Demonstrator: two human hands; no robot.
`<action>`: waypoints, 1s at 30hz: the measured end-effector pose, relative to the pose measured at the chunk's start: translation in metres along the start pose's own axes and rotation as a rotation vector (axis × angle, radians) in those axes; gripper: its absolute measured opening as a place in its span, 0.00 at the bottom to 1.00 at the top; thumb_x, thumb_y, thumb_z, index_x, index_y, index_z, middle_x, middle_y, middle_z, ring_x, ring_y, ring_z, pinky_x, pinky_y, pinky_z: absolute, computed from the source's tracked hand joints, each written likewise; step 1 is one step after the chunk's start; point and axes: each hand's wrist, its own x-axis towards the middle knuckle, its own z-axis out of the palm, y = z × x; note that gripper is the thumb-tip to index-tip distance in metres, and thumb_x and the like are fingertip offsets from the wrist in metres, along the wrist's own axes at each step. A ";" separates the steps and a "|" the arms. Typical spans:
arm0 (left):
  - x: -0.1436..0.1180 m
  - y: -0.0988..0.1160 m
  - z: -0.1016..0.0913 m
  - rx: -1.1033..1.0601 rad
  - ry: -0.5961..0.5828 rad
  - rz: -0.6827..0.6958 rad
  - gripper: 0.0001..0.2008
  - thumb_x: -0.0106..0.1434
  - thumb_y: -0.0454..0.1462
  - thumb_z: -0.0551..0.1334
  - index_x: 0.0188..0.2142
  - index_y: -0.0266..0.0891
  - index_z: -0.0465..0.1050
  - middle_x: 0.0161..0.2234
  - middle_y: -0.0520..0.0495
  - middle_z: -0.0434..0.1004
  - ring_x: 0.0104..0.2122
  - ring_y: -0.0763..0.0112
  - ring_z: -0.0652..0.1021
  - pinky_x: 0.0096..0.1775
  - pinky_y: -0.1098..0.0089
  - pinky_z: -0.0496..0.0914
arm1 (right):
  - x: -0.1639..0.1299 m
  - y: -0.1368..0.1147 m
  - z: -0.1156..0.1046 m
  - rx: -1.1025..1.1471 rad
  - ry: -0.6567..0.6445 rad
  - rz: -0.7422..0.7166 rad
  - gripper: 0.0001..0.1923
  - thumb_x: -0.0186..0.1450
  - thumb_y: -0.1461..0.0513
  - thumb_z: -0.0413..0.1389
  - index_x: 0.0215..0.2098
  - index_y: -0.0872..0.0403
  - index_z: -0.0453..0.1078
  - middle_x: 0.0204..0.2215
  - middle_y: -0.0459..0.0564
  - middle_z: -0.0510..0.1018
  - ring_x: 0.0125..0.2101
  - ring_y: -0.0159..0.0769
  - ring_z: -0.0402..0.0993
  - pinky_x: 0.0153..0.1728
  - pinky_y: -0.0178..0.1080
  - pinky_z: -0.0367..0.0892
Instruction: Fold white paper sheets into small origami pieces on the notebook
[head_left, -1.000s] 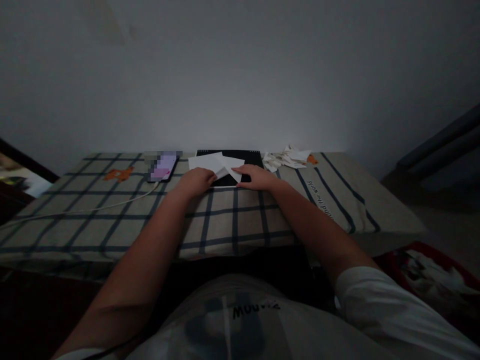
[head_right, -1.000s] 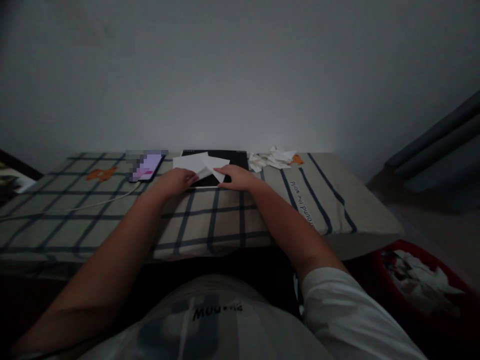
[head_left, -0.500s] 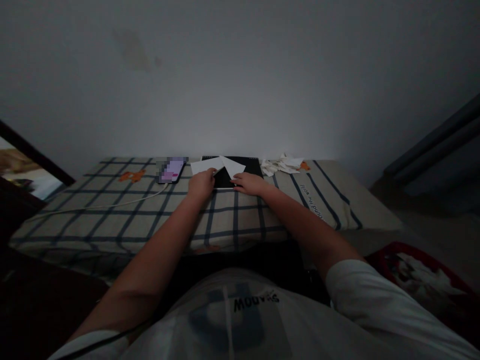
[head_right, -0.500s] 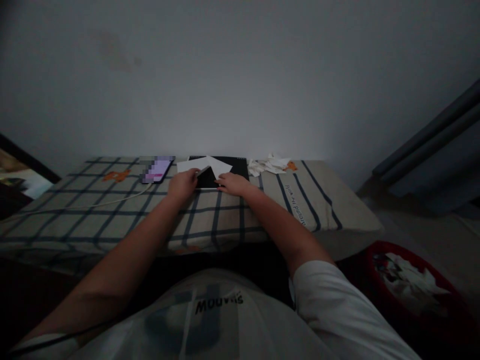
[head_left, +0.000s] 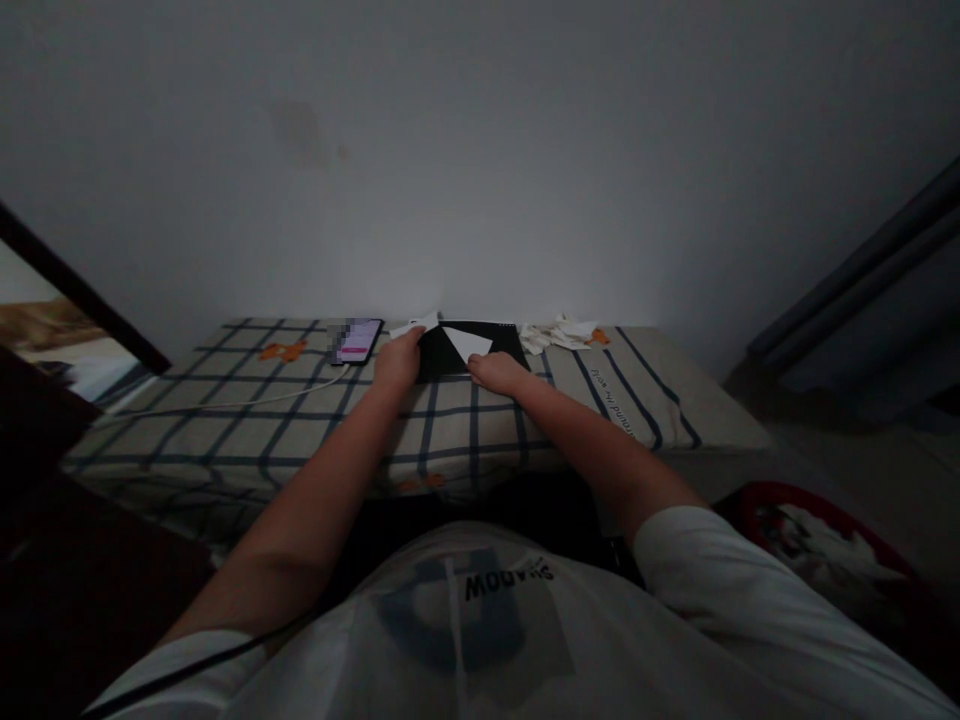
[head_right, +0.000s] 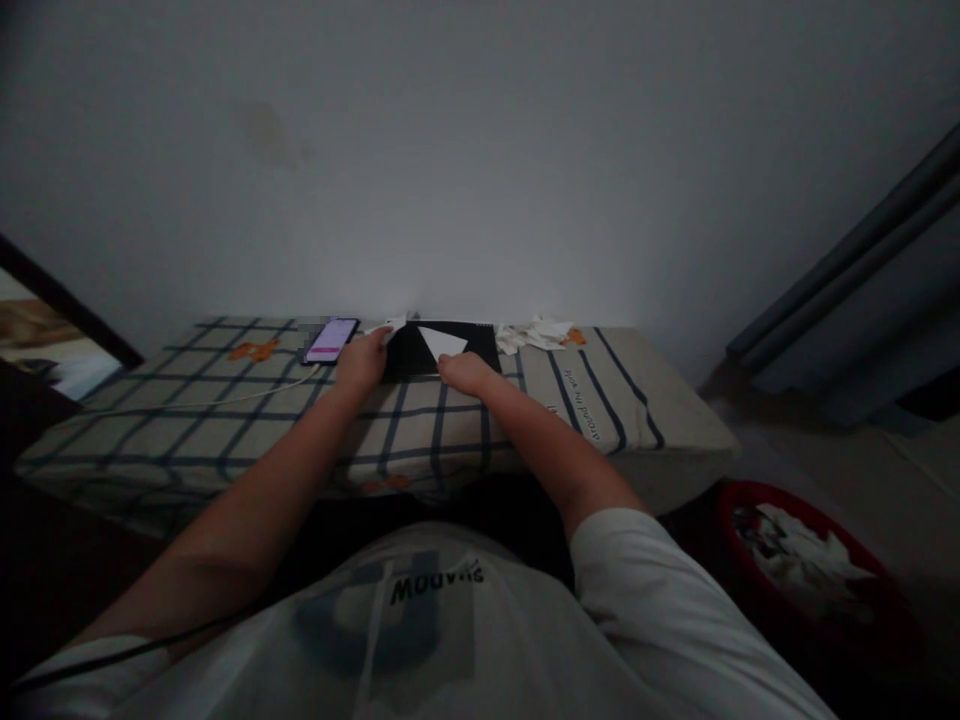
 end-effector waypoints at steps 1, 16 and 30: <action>0.000 -0.001 -0.005 -0.012 0.018 -0.017 0.30 0.75 0.32 0.49 0.73 0.39 0.69 0.60 0.35 0.84 0.58 0.51 0.83 0.57 0.58 0.75 | -0.001 0.002 -0.001 0.018 0.011 0.001 0.19 0.80 0.59 0.50 0.57 0.61 0.79 0.57 0.68 0.84 0.55 0.55 0.84 0.55 0.47 0.76; -0.019 -0.012 -0.029 -0.120 0.312 0.203 0.25 0.81 0.33 0.46 0.66 0.42 0.75 0.73 0.43 0.70 0.74 0.66 0.68 0.73 0.60 0.64 | 0.020 0.035 0.000 0.407 0.402 0.283 0.23 0.81 0.60 0.45 0.43 0.60 0.82 0.43 0.60 0.88 0.44 0.41 0.80 0.47 0.37 0.68; -0.017 -0.011 0.032 0.083 -0.138 0.269 0.22 0.71 0.31 0.59 0.60 0.43 0.82 0.56 0.37 0.87 0.58 0.51 0.84 0.54 0.62 0.77 | 0.024 0.047 0.005 0.630 0.655 0.374 0.20 0.77 0.58 0.51 0.30 0.54 0.75 0.28 0.49 0.80 0.34 0.38 0.74 0.39 0.36 0.64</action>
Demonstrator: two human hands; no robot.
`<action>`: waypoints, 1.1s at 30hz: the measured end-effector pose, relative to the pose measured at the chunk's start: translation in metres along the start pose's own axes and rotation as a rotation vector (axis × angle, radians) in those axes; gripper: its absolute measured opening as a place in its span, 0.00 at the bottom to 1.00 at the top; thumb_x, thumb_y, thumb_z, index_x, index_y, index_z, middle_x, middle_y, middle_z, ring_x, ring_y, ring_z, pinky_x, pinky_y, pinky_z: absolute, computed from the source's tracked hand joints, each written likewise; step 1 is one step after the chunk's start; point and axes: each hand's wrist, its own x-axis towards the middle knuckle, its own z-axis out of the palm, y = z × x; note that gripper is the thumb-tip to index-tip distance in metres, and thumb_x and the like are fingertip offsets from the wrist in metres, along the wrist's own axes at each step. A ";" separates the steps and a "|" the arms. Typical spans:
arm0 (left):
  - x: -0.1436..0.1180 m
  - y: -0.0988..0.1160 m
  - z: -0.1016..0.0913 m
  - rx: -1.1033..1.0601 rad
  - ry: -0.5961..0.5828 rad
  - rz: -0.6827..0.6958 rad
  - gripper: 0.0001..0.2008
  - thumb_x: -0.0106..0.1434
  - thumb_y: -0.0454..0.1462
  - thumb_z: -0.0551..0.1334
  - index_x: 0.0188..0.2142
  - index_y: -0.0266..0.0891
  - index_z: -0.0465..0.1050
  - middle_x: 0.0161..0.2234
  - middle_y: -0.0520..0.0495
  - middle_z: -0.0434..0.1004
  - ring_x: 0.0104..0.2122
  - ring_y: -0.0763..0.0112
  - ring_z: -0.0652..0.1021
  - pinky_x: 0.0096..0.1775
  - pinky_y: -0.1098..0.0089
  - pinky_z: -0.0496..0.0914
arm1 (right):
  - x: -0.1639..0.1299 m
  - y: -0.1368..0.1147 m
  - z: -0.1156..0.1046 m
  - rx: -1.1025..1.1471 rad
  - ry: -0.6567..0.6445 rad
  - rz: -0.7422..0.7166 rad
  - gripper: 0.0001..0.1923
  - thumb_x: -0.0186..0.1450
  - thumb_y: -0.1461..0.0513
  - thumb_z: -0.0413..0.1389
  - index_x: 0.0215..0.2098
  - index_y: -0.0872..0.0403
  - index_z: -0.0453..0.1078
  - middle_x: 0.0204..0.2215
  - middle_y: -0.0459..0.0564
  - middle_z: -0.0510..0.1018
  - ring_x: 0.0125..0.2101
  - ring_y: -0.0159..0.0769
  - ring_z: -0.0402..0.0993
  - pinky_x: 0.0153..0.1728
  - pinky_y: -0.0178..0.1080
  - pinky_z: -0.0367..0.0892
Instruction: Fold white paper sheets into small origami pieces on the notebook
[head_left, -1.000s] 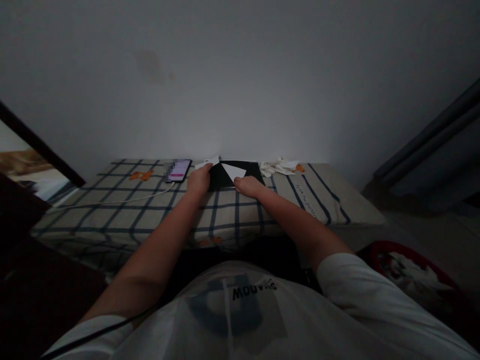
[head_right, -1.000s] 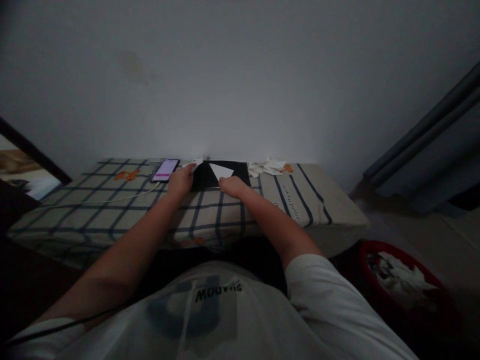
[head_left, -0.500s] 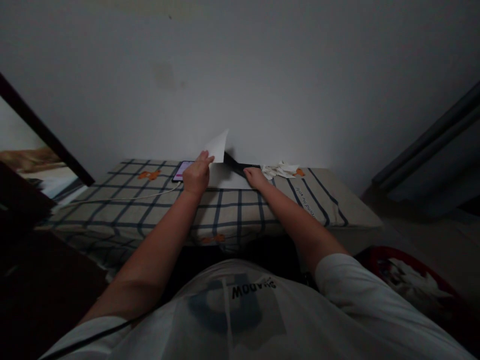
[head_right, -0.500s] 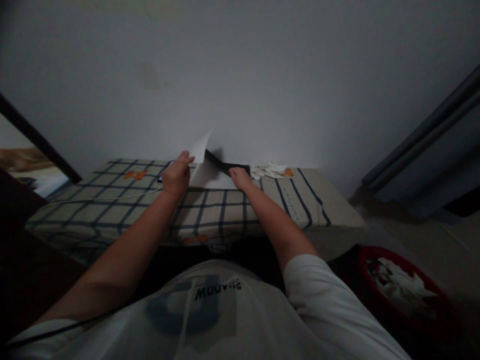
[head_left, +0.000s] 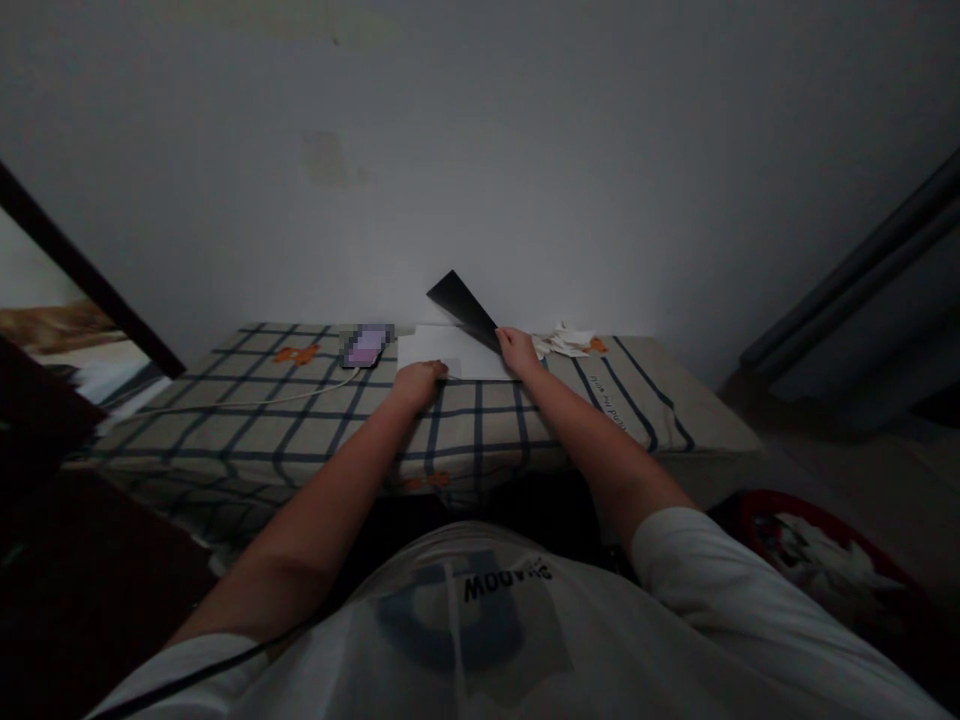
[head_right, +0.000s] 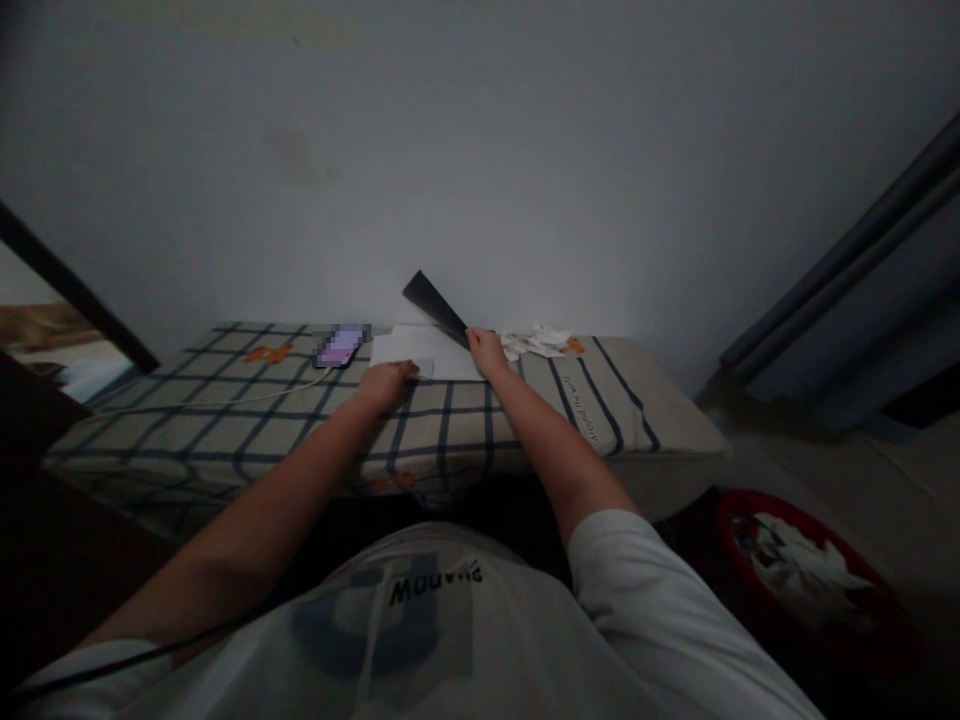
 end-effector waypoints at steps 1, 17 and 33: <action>0.004 0.000 0.002 -0.007 -0.011 0.023 0.23 0.70 0.30 0.59 0.61 0.43 0.82 0.57 0.38 0.86 0.58 0.52 0.84 0.54 0.63 0.76 | 0.000 0.000 0.001 0.002 -0.005 -0.006 0.19 0.77 0.58 0.51 0.30 0.54 0.76 0.29 0.49 0.81 0.34 0.38 0.75 0.40 0.36 0.64; 0.030 -0.024 0.038 -0.108 0.061 0.263 0.20 0.75 0.35 0.56 0.58 0.35 0.83 0.58 0.35 0.84 0.60 0.55 0.82 0.64 0.58 0.74 | -0.027 -0.002 0.018 -0.138 -0.286 -0.219 0.13 0.77 0.63 0.58 0.52 0.54 0.86 0.54 0.59 0.88 0.55 0.44 0.83 0.60 0.42 0.71; 0.026 -0.035 0.041 -0.153 0.131 0.167 0.20 0.74 0.40 0.64 0.61 0.35 0.80 0.66 0.32 0.77 0.66 0.48 0.76 0.68 0.52 0.70 | -0.028 0.014 0.027 -0.181 -0.410 -0.273 0.11 0.70 0.65 0.67 0.50 0.55 0.87 0.54 0.61 0.88 0.57 0.48 0.84 0.61 0.46 0.73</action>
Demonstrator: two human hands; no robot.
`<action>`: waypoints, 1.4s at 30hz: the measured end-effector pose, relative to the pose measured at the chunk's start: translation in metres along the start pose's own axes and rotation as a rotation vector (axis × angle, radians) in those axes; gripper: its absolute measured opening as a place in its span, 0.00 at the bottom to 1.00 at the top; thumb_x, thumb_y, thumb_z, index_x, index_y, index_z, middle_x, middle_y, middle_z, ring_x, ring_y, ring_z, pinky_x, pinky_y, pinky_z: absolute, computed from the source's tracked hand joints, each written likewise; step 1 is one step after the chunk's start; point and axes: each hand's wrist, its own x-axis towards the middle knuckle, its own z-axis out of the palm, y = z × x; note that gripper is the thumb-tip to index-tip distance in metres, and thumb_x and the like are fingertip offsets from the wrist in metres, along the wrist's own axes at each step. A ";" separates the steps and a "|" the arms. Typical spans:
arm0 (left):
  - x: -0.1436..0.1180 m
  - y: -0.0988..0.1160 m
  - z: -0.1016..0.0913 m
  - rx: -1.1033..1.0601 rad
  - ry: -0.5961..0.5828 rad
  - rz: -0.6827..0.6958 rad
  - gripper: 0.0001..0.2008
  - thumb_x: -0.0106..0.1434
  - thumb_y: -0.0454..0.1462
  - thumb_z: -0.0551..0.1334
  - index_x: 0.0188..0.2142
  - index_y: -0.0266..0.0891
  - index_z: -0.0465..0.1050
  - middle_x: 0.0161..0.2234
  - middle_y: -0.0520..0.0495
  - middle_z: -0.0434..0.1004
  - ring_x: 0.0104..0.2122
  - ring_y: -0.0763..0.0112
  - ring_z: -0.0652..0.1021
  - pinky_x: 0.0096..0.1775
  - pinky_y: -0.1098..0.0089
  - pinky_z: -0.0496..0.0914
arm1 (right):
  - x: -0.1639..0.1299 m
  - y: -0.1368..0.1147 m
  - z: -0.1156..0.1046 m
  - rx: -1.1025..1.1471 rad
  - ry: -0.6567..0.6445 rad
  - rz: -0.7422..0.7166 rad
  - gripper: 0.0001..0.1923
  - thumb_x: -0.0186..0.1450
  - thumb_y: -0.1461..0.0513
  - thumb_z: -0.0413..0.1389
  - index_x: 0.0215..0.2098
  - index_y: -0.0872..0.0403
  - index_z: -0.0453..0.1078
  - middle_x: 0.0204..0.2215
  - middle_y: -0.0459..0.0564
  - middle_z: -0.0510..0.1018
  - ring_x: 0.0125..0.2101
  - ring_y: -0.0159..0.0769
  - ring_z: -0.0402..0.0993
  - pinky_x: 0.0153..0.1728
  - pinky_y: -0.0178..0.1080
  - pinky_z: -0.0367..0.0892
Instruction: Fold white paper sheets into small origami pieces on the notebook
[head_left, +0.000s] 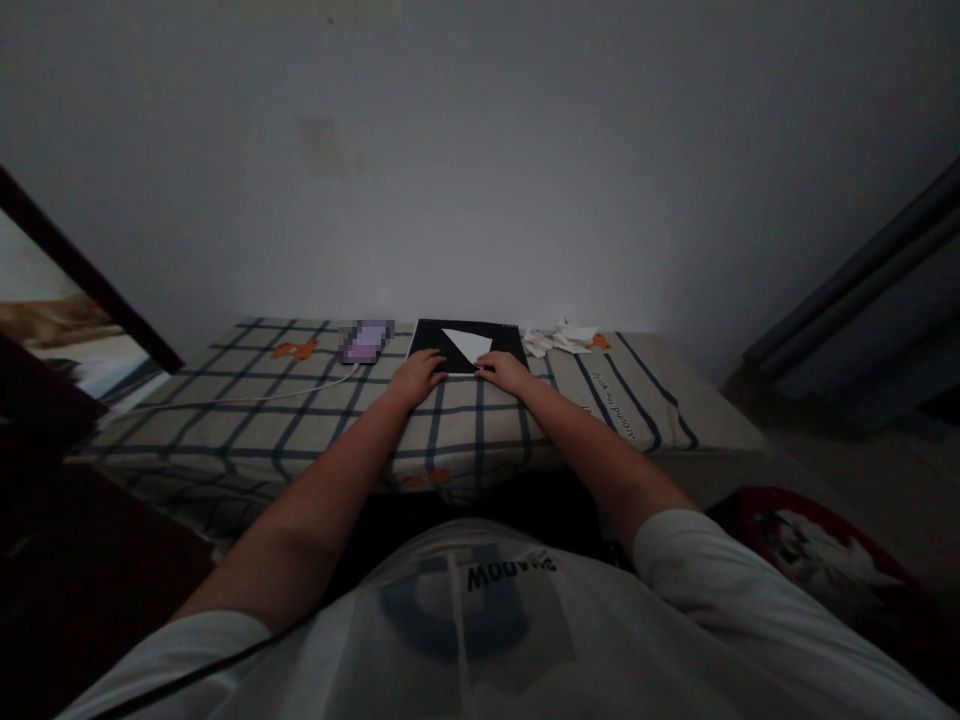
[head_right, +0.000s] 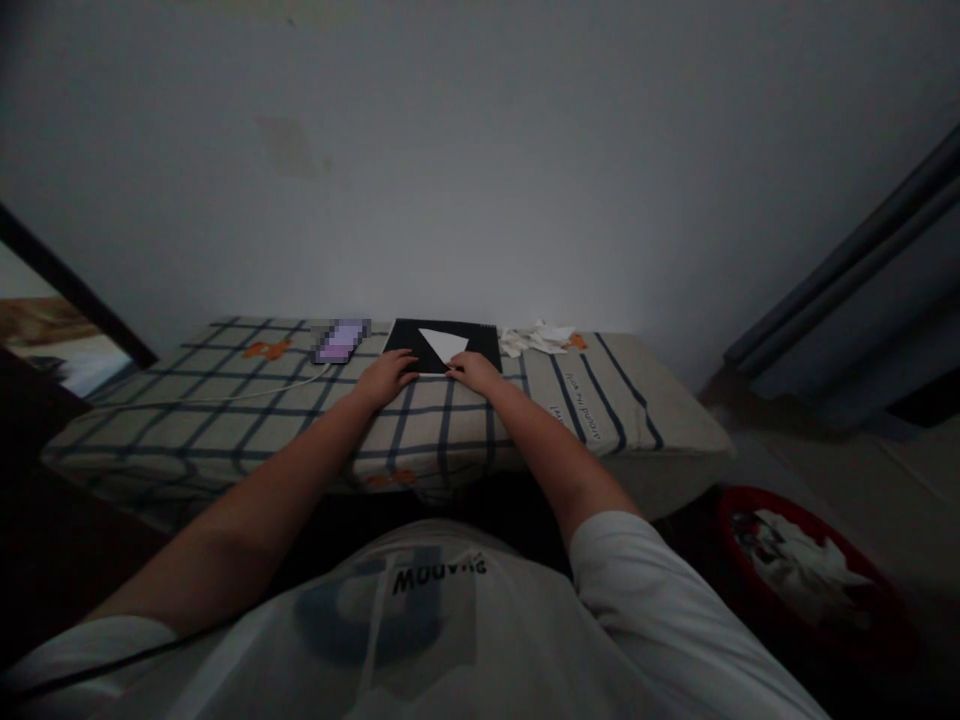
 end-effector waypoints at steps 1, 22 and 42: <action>0.000 -0.001 0.000 -0.006 -0.016 -0.009 0.19 0.74 0.41 0.63 0.60 0.35 0.81 0.64 0.33 0.79 0.65 0.50 0.77 0.67 0.54 0.71 | 0.000 0.001 0.000 0.001 -0.004 -0.005 0.11 0.70 0.65 0.67 0.50 0.54 0.87 0.54 0.60 0.88 0.57 0.48 0.83 0.62 0.46 0.73; -0.004 0.005 -0.006 -0.061 -0.038 -0.082 0.17 0.74 0.43 0.62 0.53 0.38 0.84 0.56 0.37 0.85 0.59 0.50 0.80 0.63 0.56 0.73 | -0.013 -0.006 -0.012 0.030 -0.057 -0.070 0.17 0.70 0.66 0.62 0.55 0.55 0.85 0.57 0.59 0.86 0.59 0.46 0.83 0.64 0.46 0.72; 0.047 0.026 -0.005 -0.858 0.059 -0.446 0.34 0.73 0.64 0.54 0.38 0.37 0.82 0.38 0.35 0.88 0.40 0.55 0.87 0.44 0.59 0.83 | 0.003 -0.015 -0.013 0.201 0.254 -0.056 0.22 0.74 0.68 0.54 0.59 0.52 0.83 0.56 0.54 0.87 0.57 0.40 0.85 0.61 0.42 0.75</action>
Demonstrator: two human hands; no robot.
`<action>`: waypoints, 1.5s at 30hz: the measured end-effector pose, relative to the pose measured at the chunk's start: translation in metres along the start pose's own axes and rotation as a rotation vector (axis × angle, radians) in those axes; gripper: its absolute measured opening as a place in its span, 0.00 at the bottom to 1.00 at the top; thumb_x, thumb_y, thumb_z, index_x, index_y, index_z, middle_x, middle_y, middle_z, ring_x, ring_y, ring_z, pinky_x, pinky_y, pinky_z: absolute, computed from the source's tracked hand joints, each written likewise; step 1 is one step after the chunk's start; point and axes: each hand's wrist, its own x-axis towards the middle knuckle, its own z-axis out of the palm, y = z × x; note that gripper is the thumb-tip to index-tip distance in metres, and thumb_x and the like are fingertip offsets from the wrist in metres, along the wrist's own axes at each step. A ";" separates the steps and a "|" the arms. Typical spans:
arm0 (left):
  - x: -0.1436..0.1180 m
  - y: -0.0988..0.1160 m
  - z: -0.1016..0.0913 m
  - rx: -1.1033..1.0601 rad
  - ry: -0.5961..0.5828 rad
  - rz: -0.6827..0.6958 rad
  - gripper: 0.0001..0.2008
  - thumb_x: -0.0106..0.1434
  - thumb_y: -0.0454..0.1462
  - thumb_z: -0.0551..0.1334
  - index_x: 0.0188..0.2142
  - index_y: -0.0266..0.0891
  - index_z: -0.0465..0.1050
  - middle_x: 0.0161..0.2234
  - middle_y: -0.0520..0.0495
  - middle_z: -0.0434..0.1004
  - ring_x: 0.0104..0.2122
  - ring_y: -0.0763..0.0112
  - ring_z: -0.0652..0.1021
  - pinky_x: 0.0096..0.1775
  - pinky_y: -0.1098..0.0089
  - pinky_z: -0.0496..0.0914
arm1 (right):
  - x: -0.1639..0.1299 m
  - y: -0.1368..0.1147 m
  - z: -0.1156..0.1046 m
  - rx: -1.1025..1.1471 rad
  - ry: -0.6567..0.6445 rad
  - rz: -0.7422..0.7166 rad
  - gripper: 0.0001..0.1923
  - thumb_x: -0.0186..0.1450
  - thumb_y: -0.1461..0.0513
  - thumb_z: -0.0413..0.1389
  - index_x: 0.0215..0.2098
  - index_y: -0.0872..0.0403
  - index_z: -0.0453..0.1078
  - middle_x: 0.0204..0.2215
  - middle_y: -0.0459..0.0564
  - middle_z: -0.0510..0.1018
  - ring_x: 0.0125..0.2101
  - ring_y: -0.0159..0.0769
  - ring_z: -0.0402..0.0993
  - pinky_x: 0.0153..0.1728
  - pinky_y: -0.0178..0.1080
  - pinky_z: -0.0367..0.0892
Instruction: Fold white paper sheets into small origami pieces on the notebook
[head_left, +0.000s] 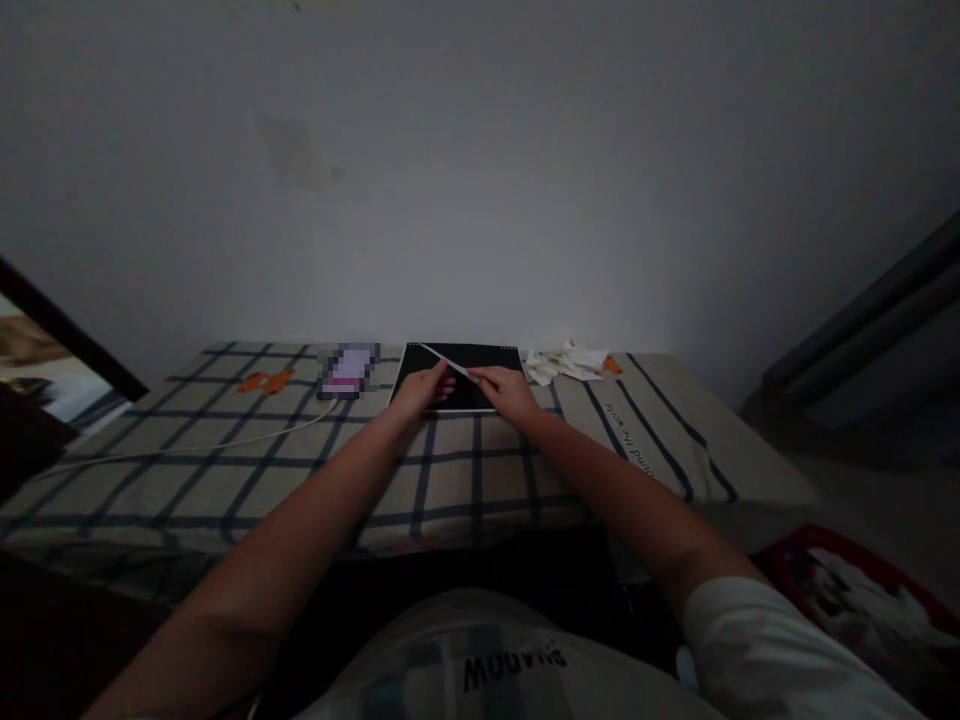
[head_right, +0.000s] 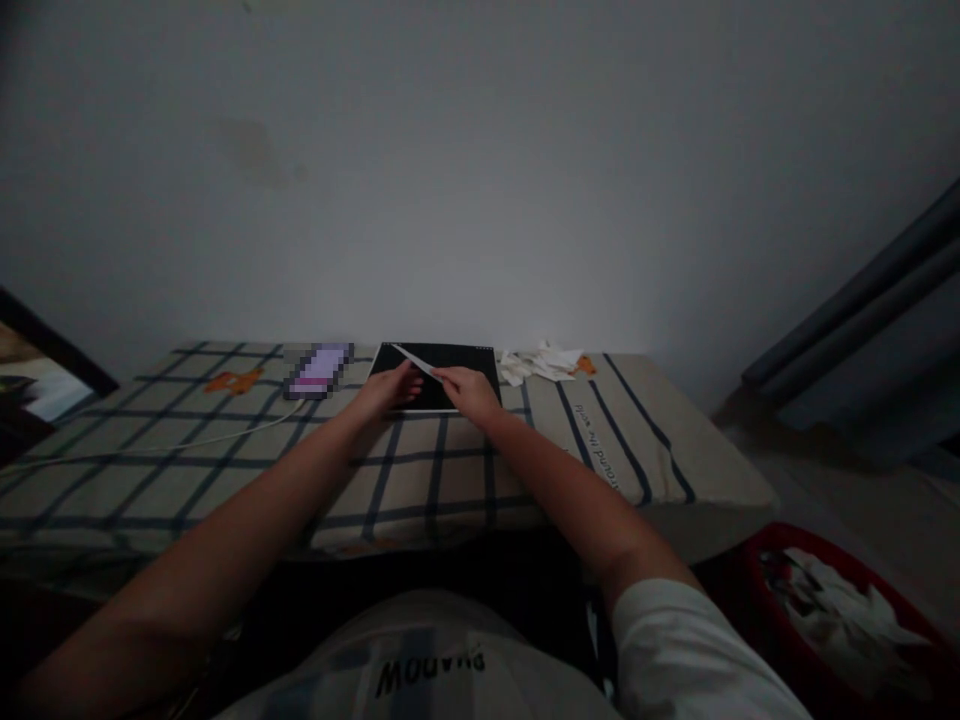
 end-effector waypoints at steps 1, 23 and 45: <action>0.007 0.003 0.004 -0.093 -0.012 -0.050 0.33 0.75 0.62 0.53 0.39 0.38 0.81 0.38 0.35 0.88 0.39 0.59 0.87 0.42 0.63 0.83 | 0.002 -0.002 0.001 -0.010 -0.055 -0.066 0.22 0.73 0.68 0.55 0.59 0.50 0.83 0.56 0.52 0.87 0.57 0.40 0.84 0.62 0.42 0.75; 0.019 -0.007 0.013 -0.548 -0.010 -0.187 0.23 0.52 0.52 0.79 0.39 0.39 0.87 0.39 0.43 0.89 0.37 0.63 0.84 0.39 0.66 0.80 | 0.017 0.036 -0.005 0.872 0.069 0.636 0.17 0.60 0.46 0.68 0.34 0.50 0.81 0.31 0.49 0.86 0.31 0.35 0.82 0.29 0.35 0.73; 0.002 -0.006 0.024 -0.143 -0.040 0.259 0.35 0.58 0.51 0.76 0.62 0.39 0.80 0.57 0.36 0.84 0.50 0.55 0.86 0.44 0.60 0.85 | 0.013 0.013 -0.001 1.088 0.178 0.750 0.25 0.46 0.45 0.78 0.30 0.51 0.77 0.31 0.45 0.82 0.33 0.34 0.79 0.41 0.41 0.78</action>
